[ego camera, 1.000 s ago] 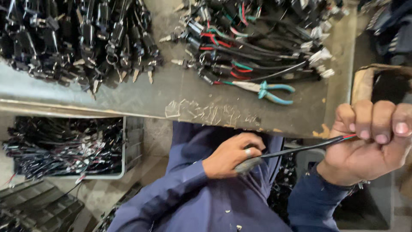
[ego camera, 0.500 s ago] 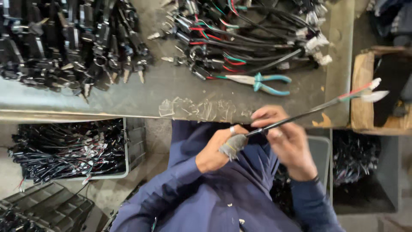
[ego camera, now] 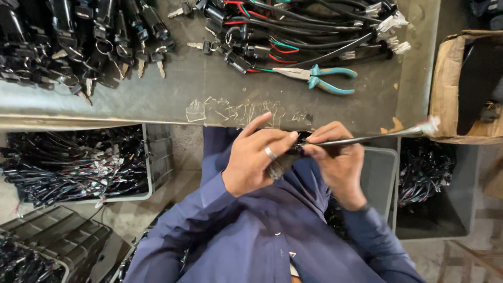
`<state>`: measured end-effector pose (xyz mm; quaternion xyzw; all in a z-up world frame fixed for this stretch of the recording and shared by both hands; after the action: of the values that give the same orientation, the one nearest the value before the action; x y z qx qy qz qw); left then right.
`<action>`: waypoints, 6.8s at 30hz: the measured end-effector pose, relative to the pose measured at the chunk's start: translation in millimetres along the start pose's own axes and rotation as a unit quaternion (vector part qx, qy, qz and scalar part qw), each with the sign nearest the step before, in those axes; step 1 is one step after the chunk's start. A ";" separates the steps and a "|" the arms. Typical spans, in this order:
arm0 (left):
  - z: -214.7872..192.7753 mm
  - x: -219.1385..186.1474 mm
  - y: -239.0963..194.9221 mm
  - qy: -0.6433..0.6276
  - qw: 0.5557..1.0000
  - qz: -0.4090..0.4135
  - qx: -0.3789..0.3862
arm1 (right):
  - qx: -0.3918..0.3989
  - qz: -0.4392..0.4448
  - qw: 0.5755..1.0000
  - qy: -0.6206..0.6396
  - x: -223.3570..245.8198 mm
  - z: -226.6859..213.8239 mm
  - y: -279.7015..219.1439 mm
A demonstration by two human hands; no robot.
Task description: The person repeatedly strips the outer insulation from black wires using pliers, exposing the inner conductors. They handle each wire one at a time, cut the insulation, and place the stripped wire on the table among many similar wires and ignition lock cylinders.
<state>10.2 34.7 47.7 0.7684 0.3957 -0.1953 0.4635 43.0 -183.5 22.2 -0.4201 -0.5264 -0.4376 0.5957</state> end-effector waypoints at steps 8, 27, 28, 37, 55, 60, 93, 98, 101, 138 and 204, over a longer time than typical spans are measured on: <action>8.7 -0.2 -8.3 -0.173 0.976 -0.131 0.005 | -0.010 0.045 0.993 -0.108 -2.4 14.6 -10.8; 61.9 34.9 -22.7 -0.409 0.821 -0.359 -0.174 | -0.006 0.252 0.936 0.246 -11.7 34.0 -19.1; 63.0 37.8 -24.2 -0.419 0.801 -0.393 -0.167 | 0.033 0.279 0.936 0.213 -14.6 29.4 -15.7; 46.2 28.8 -22.4 -0.231 0.916 -0.315 -0.089 | 0.068 0.291 0.933 0.201 -15.1 24.3 -16.2; 96.9 5.8 6.1 -0.522 0.764 -0.284 -0.251 | -0.039 0.196 0.936 0.289 18.5 46.0 14.0; 77.0 28.5 4.5 -0.600 0.668 -0.381 -0.219 | -0.045 -0.230 0.851 -0.470 62.2 17.9 69.1; 12.5 13.9 0.4 -0.390 0.850 -0.354 0.000 | 0.199 -0.125 0.856 -0.460 63.5 -9.6 26.7; 16.7 21.7 -8.9 -0.200 0.930 -0.295 0.087 | 0.199 -0.022 0.861 -0.468 42.2 -10.4 11.8; 27.1 27.8 -16.9 -0.289 0.874 -0.376 0.108 | 0.204 -0.032 0.844 -0.495 29.1 -10.9 4.5; 11.6 5.0 -16.7 -0.085 0.903 -0.407 0.109 | 0.205 0.045 0.894 -0.396 -10.8 -12.4 -9.7; -64.1 86.8 74.2 0.321 0.926 -0.095 0.171 | 0.094 -0.191 0.812 -0.544 24.3 -14.2 77.0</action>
<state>117.5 108.3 62.8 0.8162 0.5554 -0.0456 0.1523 122.4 -178.7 42.0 -0.4225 -0.8726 -0.1910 0.1533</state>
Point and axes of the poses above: each hand's wrist, its own y-axis towards the middle knuckle, its own z-axis out of the palm, x = y × z, the point moved 1 cm from there along y, towards the middle knuckle, and after that the axes turned 3 degrees about z, right-handed, at the moved point
